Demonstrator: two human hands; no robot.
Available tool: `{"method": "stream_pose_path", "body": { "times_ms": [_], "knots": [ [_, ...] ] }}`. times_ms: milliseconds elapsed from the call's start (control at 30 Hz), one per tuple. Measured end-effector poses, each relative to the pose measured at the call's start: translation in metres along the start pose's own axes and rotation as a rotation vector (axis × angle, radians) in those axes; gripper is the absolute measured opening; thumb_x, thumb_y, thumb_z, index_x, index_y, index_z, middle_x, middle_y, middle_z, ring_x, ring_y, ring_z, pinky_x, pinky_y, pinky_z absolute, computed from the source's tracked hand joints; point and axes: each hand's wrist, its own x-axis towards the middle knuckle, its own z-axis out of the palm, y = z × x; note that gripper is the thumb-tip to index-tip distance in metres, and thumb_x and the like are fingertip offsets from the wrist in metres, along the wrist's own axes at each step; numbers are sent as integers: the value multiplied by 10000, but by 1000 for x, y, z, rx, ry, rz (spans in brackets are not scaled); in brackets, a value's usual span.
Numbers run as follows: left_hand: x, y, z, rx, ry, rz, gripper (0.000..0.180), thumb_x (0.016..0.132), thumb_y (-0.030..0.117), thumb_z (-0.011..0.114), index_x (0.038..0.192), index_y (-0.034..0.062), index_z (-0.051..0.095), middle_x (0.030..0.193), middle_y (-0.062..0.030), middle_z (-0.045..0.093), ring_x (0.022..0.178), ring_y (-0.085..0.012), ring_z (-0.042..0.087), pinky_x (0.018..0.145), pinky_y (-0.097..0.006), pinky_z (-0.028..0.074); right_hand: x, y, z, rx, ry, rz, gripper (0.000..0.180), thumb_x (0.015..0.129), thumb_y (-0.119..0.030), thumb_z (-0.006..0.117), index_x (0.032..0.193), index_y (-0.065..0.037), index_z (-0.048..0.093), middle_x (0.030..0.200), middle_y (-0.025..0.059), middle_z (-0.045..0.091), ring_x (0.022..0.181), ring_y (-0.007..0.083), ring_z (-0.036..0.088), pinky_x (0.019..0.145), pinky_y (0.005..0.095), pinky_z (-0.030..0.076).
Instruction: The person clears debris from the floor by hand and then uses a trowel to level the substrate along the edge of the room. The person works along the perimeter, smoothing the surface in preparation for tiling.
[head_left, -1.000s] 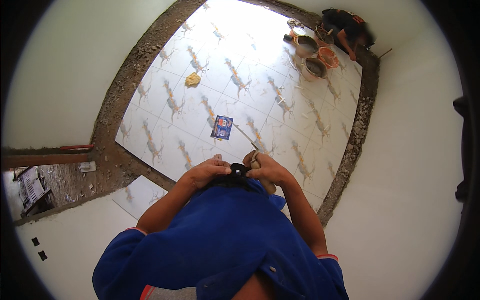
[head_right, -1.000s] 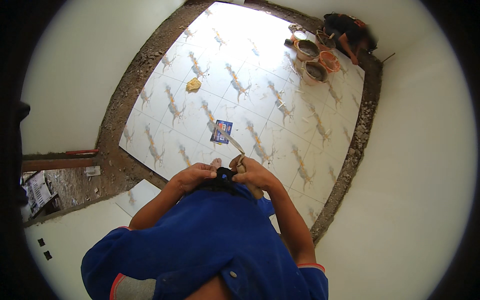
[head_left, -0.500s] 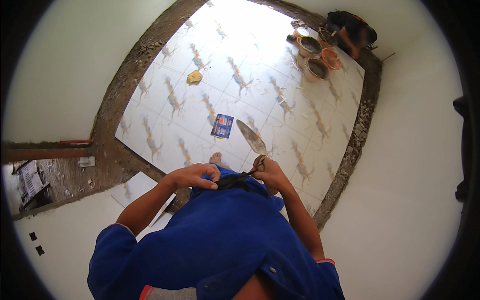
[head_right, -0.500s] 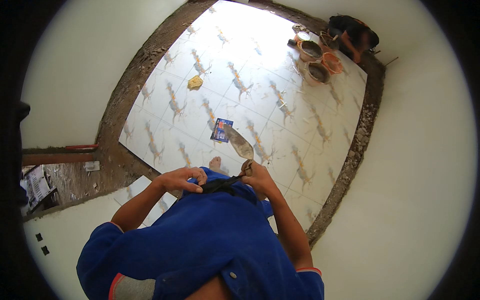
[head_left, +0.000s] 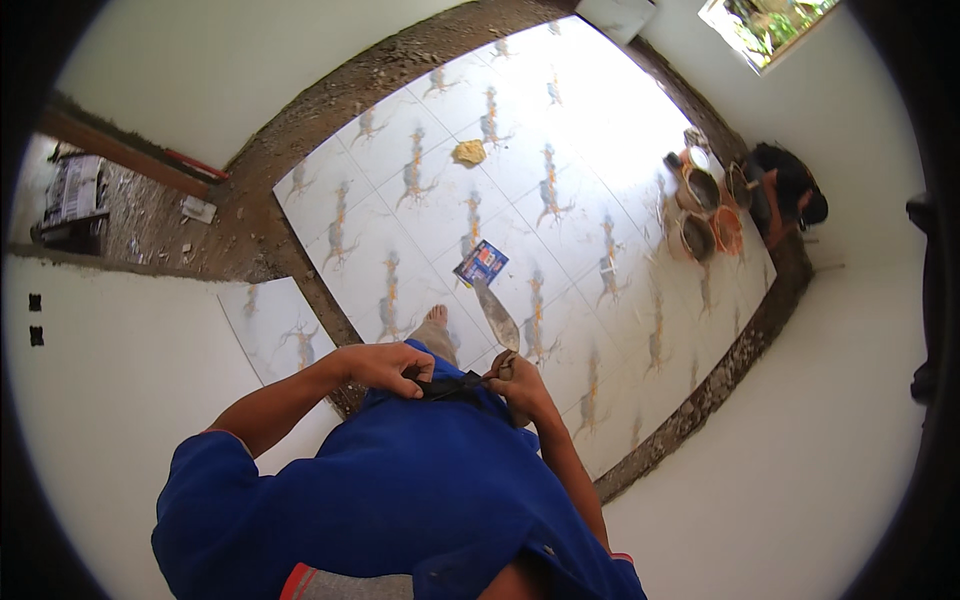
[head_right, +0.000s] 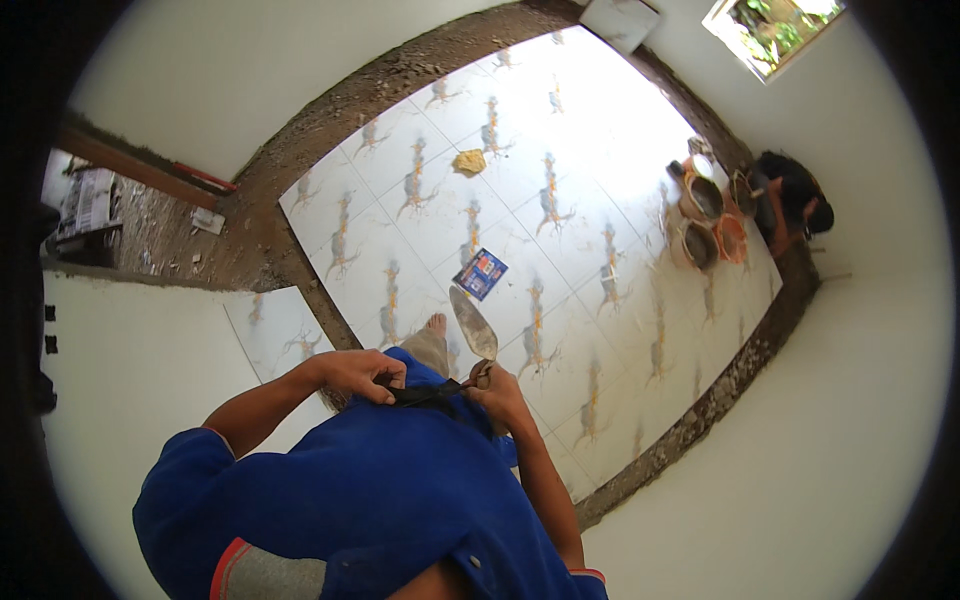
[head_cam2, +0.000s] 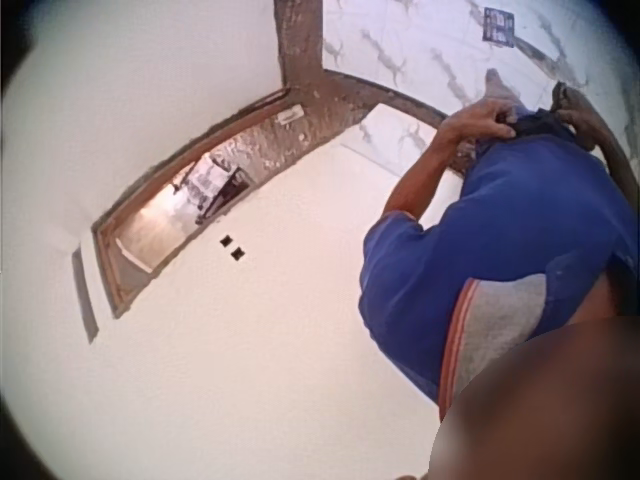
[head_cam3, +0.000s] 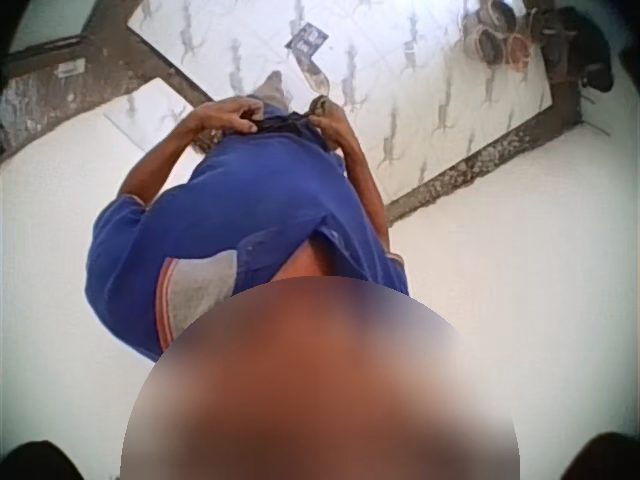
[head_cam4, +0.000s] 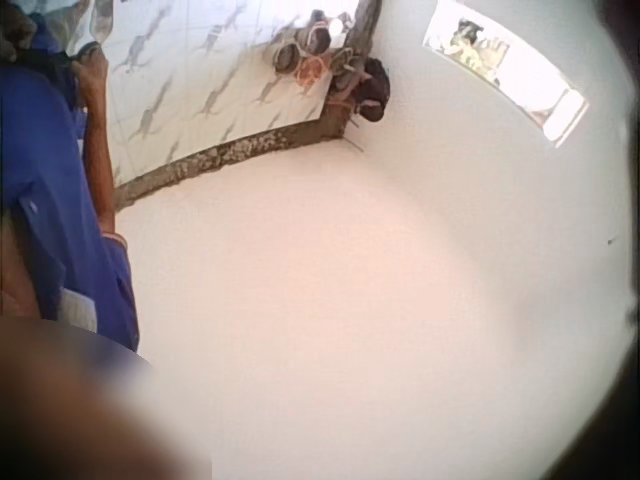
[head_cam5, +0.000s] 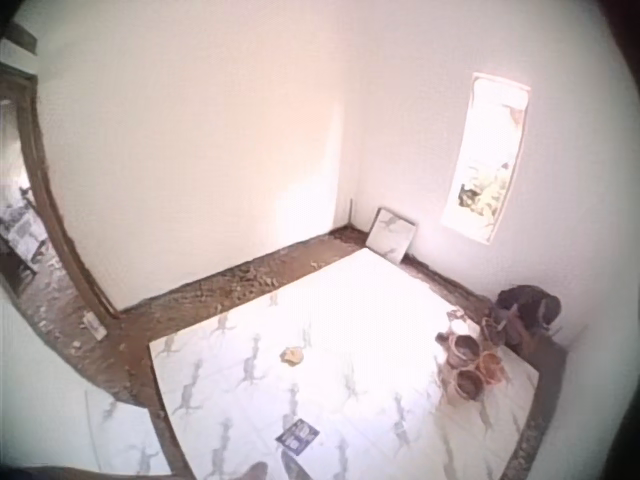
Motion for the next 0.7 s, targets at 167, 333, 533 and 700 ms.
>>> {"method": "stream_pose_path", "body": {
  "times_ms": [167, 333, 533, 700],
  "knots": [
    [-6, -46, -53, -127, 147, 143, 333, 929, 289, 775, 1086, 39, 622, 945, -15, 637, 886, -105, 567, 817, -288, 478, 75, -39, 14, 30, -59, -71, 324, 804, -134, 840, 1025, -25, 630, 946, 110, 739, 881, 193, 700, 826, 348, 561],
    [-26, -97, -160, -118, 1053, 181, 244, 987, 254, 732, 1042, 32, 647, 895, -16, 659, 819, -115, 601, 770, -301, 506, 157, -44, -38, -494, 96, -55, 527, 745, -309, 912, 1085, 11, 668, 879, 132, 731, 826, 214, 705, 809, 374, 574],
    [-16, -206, -275, -501, 1283, 226, 201, 981, 236, 731, 1027, 46, 685, 822, -13, 659, 734, -113, 605, 688, -290, 503, 160, 55, -80, -197, 193, 210, 275, 850, -220, 811, 962, 8, 705, 773, 109, 710, 675, 252, 701, 577, 418, 558],
    [37, -319, -262, -117, 620, -399, 558, 910, 540, 755, 1136, 30, 749, 1019, -86, 781, 862, -192, 722, 716, -375, 588, 173, 82, -69, -321, 39, 379, 206, 899, -223, 752, 948, -27, 711, 783, 113, 718, 667, 264, 707, 558, 426, 554]
  ]
}}
